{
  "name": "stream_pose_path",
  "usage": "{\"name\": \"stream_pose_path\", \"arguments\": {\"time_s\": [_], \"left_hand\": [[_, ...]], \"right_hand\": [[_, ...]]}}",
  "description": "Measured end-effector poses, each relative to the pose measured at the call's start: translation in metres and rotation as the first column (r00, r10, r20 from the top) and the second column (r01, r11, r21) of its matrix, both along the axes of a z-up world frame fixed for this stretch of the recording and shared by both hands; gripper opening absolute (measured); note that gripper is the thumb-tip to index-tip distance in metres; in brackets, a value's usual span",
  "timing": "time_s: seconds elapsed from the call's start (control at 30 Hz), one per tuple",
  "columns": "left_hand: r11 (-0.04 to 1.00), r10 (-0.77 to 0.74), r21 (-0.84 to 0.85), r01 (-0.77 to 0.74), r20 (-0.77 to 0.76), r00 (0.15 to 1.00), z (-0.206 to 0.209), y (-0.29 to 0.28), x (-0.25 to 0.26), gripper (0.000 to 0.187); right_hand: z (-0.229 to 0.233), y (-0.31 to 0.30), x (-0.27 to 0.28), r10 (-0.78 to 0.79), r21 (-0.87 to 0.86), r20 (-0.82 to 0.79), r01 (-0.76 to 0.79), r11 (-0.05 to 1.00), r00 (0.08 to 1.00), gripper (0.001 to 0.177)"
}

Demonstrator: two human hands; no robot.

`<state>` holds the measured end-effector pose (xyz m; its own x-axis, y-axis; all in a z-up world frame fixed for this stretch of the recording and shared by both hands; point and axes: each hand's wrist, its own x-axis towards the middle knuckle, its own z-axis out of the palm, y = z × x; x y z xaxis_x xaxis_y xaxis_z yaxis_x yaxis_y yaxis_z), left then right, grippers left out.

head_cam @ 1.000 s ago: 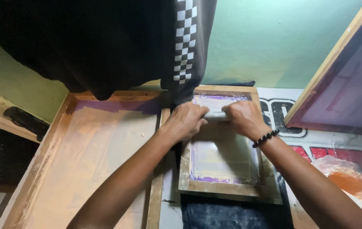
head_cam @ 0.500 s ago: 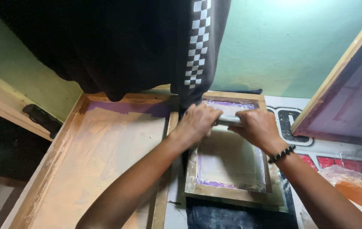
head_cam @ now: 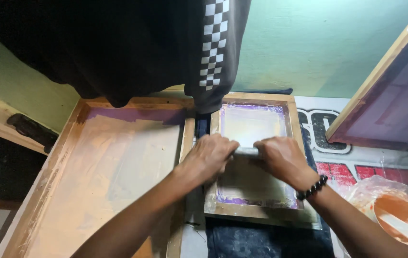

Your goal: Spreading ink or emulsion onto a screen printing frame using a squeegee

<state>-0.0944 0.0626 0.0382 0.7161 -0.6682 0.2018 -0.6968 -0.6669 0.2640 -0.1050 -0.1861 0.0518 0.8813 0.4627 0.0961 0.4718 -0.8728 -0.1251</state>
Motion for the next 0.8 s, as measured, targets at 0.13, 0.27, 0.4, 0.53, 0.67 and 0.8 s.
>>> {"name": "stream_pose_path", "arguments": {"time_s": [0.13,0.27,0.4,0.53,0.67,0.8], "left_hand": [[0.998,-0.047,-0.038,0.046,-0.017,0.999,0.025,0.004,-0.09,0.03],[0.999,-0.048,-0.002,0.048,0.046,0.998,0.04,-0.003,-0.102,0.03],[1.0,0.02,-0.004,-0.02,0.148,0.989,0.038,-0.022,-0.031,0.03],[0.998,0.041,-0.05,-0.029,0.257,0.965,0.029,-0.041,0.042,0.023],[0.998,0.059,0.019,-0.062,0.118,0.991,-0.041,-0.039,0.056,0.026],[0.992,-0.082,0.085,0.098,-0.174,0.981,0.067,-0.028,-0.03,0.014]], "right_hand": [[-0.001,-0.002,-0.068,-0.038,0.058,-0.154,0.048,0.997,0.987,0.018],[0.009,-0.006,-0.082,-0.016,-0.167,-0.082,0.002,0.986,0.996,0.014],[0.028,-0.013,-0.035,-0.085,-0.057,0.094,0.09,0.994,0.992,0.02],[-0.001,-0.028,0.037,-0.116,-0.052,0.299,0.138,0.989,0.947,0.015],[-0.063,-0.033,0.038,-0.06,-0.098,0.279,0.091,0.991,0.958,0.016],[0.018,-0.018,-0.034,0.011,-0.116,-0.037,-0.015,0.993,0.999,0.02]]}}
